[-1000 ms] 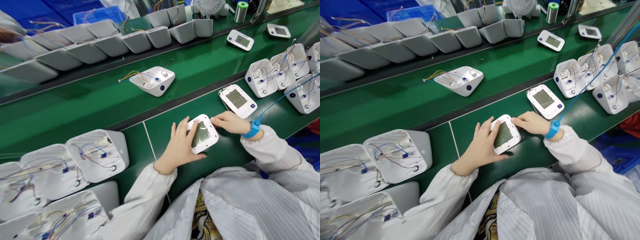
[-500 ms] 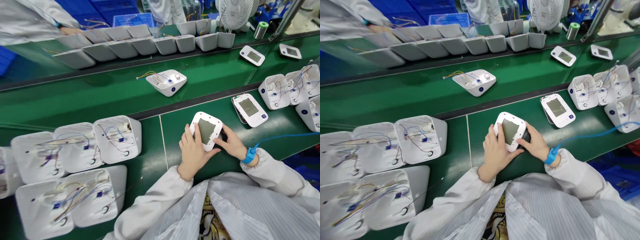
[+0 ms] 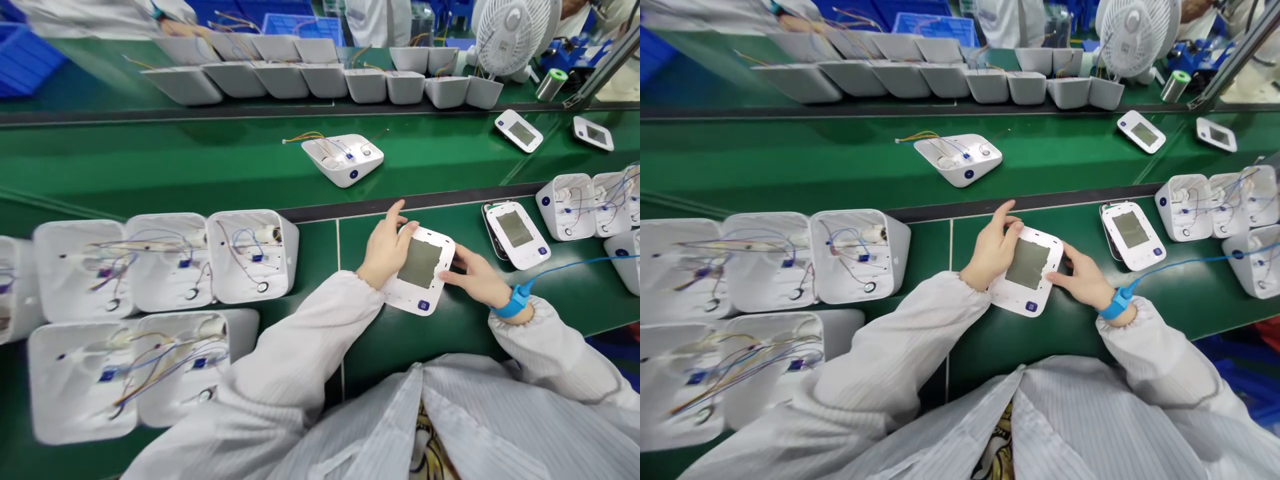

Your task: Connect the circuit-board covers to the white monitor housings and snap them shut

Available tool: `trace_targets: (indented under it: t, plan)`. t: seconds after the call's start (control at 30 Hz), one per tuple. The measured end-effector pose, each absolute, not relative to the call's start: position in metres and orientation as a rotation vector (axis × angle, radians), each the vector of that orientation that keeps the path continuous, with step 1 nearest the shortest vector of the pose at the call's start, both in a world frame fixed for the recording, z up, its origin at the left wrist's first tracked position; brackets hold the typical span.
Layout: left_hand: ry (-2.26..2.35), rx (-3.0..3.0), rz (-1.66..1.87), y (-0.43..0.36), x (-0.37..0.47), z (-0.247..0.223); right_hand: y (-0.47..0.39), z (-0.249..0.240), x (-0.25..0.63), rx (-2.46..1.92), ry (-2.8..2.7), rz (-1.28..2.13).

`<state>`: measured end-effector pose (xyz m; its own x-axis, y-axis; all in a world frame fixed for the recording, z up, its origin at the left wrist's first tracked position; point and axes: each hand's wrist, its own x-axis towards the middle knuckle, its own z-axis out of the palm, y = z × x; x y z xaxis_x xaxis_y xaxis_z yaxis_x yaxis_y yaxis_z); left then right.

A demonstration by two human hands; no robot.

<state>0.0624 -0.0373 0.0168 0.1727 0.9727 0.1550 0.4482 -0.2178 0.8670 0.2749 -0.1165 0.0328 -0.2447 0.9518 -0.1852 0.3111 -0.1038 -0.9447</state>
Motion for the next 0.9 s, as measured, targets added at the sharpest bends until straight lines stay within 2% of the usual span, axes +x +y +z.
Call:
trace_targets:
  t: [0.17,0.33,0.47,0.63,0.73,0.8,0.9]
  plan:
    - [1.367,1.511,1.129,-0.063,0.083,0.015,-0.099,0.036,0.273,-1.281,-1.433,1.452]
    - [1.370,1.327,1.226,-0.081,0.103,0.011,-0.076,0.037,0.256,-1.729,-1.479,0.843]
    - [1.401,1.308,1.179,-0.076,0.104,0.014,-0.068,0.031,0.251,-1.737,-1.509,0.705]
    - [1.385,1.745,0.920,-0.048,0.096,0.035,-0.075,0.036,0.261,-1.836,-1.523,0.520]
    - [1.399,2.220,0.723,-0.055,0.084,0.048,-0.095,0.049,0.272,-1.964,-1.746,0.445]
    - [1.355,2.334,0.563,-0.072,0.075,0.046,-0.110,0.061,0.277,-2.035,-1.955,0.411]
    - [1.294,2.457,0.575,-0.097,0.064,0.029,-0.120,0.078,0.272,-1.921,-2.309,0.049]
